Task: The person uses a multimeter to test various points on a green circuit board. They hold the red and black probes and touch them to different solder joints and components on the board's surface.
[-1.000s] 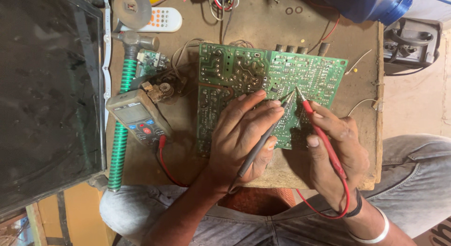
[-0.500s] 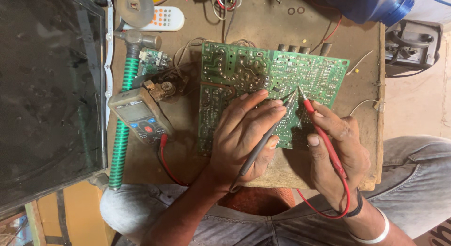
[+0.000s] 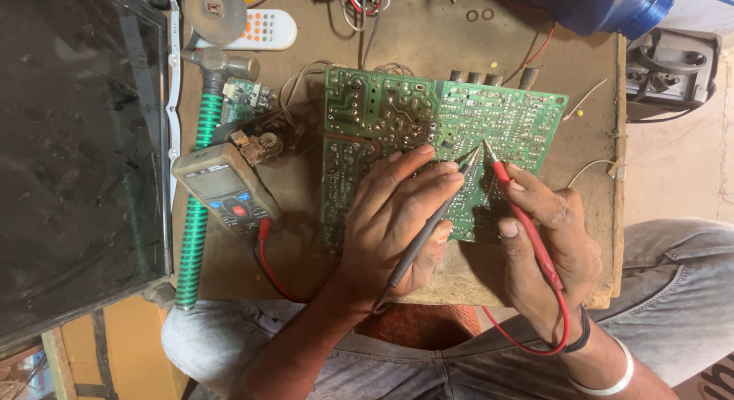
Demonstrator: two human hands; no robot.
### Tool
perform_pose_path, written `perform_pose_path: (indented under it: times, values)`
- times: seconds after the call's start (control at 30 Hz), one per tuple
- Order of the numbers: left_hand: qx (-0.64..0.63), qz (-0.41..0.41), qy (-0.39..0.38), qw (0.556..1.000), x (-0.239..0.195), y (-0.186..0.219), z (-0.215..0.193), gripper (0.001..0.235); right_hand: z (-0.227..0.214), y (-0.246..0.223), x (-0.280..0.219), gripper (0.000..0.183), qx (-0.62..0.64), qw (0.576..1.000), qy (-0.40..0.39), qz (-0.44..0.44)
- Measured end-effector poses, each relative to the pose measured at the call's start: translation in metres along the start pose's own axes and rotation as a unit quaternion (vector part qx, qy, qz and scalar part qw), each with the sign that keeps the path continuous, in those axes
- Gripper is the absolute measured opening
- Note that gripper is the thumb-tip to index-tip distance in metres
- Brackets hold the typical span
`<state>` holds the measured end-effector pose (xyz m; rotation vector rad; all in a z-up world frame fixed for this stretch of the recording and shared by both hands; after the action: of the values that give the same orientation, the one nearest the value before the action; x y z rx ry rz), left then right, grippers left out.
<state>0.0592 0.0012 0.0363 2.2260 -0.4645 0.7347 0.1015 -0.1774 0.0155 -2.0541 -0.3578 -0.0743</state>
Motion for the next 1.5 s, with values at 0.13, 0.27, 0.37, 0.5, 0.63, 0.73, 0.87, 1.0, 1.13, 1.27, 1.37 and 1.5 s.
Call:
perform_pose_path:
  times: [0.13,0.27,0.37,0.5,0.63,0.73,0.87,1.0,1.13,1.27,1.37,1.5]
  values:
    - [0.003,-0.002,0.002,1.0,0.0005,0.0006,-0.0006,0.031,-0.0007,-0.0007,0.0011,0.027,0.007,1.0,0.002,-0.003]
    - [-0.002,0.002,0.006,1.0,0.0007,0.0002,-0.0011,0.031,-0.0008,0.001,0.0,0.027,-0.01,1.0,0.004,-0.002]
    - [-0.009,-0.007,0.008,1.0,0.0001,0.0007,-0.002,0.031,-0.0007,0.0005,-0.0003,0.023,-0.007,1.0,0.003,-0.005]
    - [-0.021,-0.017,0.004,1.0,0.0007,0.0021,-0.0033,0.036,-0.001,-0.0027,0.0,0.025,-0.006,1.0,0.011,-0.019]
    - [-0.029,-0.013,0.001,1.0,0.0021,0.0025,-0.005,0.037,0.0001,-0.0011,0.0003,0.024,0.0,1.0,0.006,-0.021]
    - [-0.017,-0.007,0.016,1.0,0.0031,0.0025,-0.0055,0.035,-0.0004,0.001,-0.0012,0.023,0.002,1.0,0.005,-0.022]
    - [-0.016,-0.002,0.016,1.0,0.0034,0.002,-0.0052,0.032,0.0004,0.0028,-0.0019,0.026,0.003,1.0,0.005,-0.011]
    - [-0.01,-0.003,0.011,1.0,0.004,0.0017,-0.0047,0.032,0.0003,-0.0002,0.0003,0.028,0.0,1.0,0.005,-0.013]
    - [-0.003,-0.004,0.005,1.0,0.0043,0.003,-0.0039,0.031,-0.0002,-0.0031,0.0015,0.028,-0.018,1.0,0.001,-0.006]
    - [0.001,-0.008,0.005,1.0,0.0049,0.004,-0.0037,0.03,0.0004,-0.0041,0.0028,0.028,-0.007,1.0,0.0,-0.005]
    - [0.005,-0.003,0.007,1.0,0.0044,0.0038,-0.0033,0.03,0.0006,-0.0019,0.0019,0.028,-0.007,1.0,0.002,-0.004]
    - [0.0,0.001,0.011,1.0,0.0051,0.0037,-0.0043,0.03,-0.0025,0.0001,0.0011,0.027,0.027,1.0,0.009,-0.007]
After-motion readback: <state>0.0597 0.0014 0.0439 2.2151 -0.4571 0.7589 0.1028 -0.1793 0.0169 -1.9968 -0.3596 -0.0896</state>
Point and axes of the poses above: each hand's wrist, its own x-axis towards the middle knuckle, its own z-axis out of the palm, y = z × x, the point moved 7 cm from there along x, towards the middle knuckle, and after that the axes turned 10 degrees about z, right-handed, at the moved point
